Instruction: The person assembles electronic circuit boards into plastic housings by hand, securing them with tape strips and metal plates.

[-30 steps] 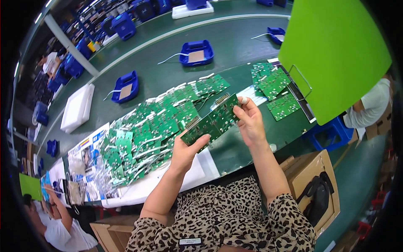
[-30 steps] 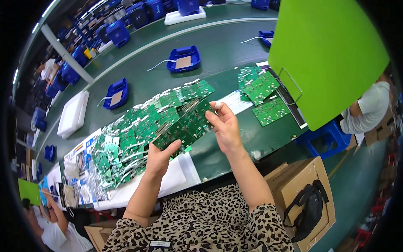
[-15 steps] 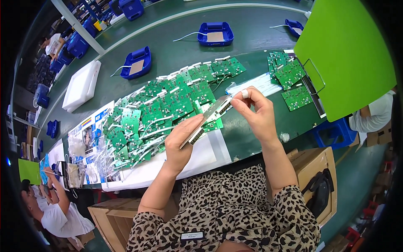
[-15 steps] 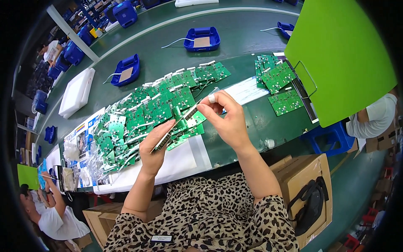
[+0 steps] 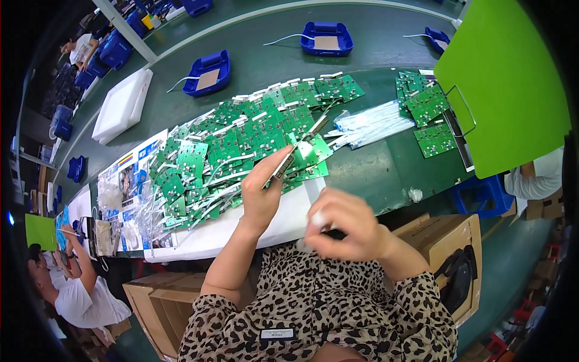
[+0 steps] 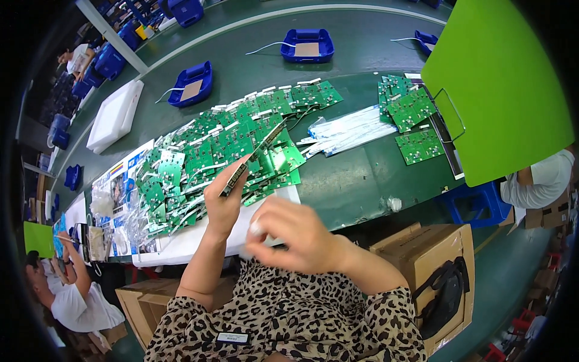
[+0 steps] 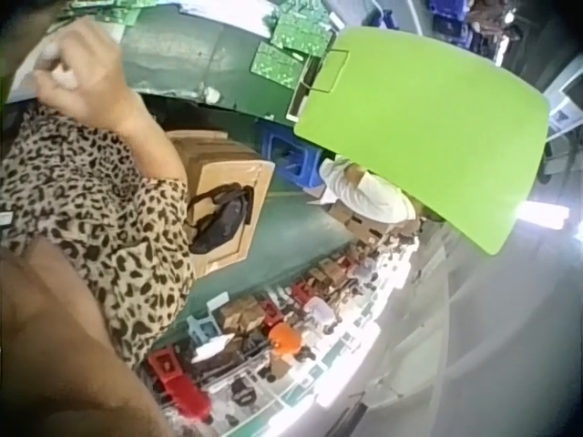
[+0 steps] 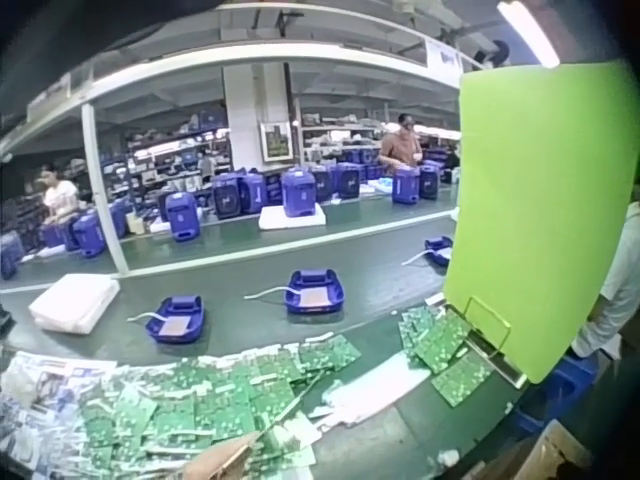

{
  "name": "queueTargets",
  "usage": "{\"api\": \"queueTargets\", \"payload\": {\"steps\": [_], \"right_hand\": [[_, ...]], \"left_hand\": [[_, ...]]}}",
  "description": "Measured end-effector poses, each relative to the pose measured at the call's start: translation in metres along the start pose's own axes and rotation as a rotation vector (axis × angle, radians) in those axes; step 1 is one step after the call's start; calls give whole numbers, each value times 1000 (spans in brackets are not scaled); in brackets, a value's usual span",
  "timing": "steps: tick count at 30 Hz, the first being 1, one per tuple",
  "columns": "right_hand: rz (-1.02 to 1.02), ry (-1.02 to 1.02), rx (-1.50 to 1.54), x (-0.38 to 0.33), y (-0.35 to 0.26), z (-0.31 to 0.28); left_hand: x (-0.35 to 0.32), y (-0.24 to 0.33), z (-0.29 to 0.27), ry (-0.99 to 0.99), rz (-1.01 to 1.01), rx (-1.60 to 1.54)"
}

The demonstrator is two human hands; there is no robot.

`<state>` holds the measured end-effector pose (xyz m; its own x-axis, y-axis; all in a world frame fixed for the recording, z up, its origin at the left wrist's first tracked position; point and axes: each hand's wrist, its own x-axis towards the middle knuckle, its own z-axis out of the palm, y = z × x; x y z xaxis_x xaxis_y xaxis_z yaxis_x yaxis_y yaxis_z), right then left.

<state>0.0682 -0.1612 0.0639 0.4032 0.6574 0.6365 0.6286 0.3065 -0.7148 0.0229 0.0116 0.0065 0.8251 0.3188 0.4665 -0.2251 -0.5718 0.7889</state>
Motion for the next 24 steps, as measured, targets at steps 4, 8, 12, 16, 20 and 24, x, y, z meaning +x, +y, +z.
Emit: {"api": "queueTargets", "payload": {"steps": [4,8,12,16,20,24], "right_hand": [[391,305,298,-3,23,-3],[458,373,323,1,37,7],[424,391,114,5,39,12],[461,426,106,5,37,14],[328,324,-51,3,40,7],[261,275,-263,4,35,7]], "left_hand": [[4,8,2,-13,106,36],[5,13,6,-34,134,13],[3,11,7,-26,184,44],[2,8,6,-14,213,95],[4,10,6,-19,237,104],[4,8,8,-40,240,95]]}}
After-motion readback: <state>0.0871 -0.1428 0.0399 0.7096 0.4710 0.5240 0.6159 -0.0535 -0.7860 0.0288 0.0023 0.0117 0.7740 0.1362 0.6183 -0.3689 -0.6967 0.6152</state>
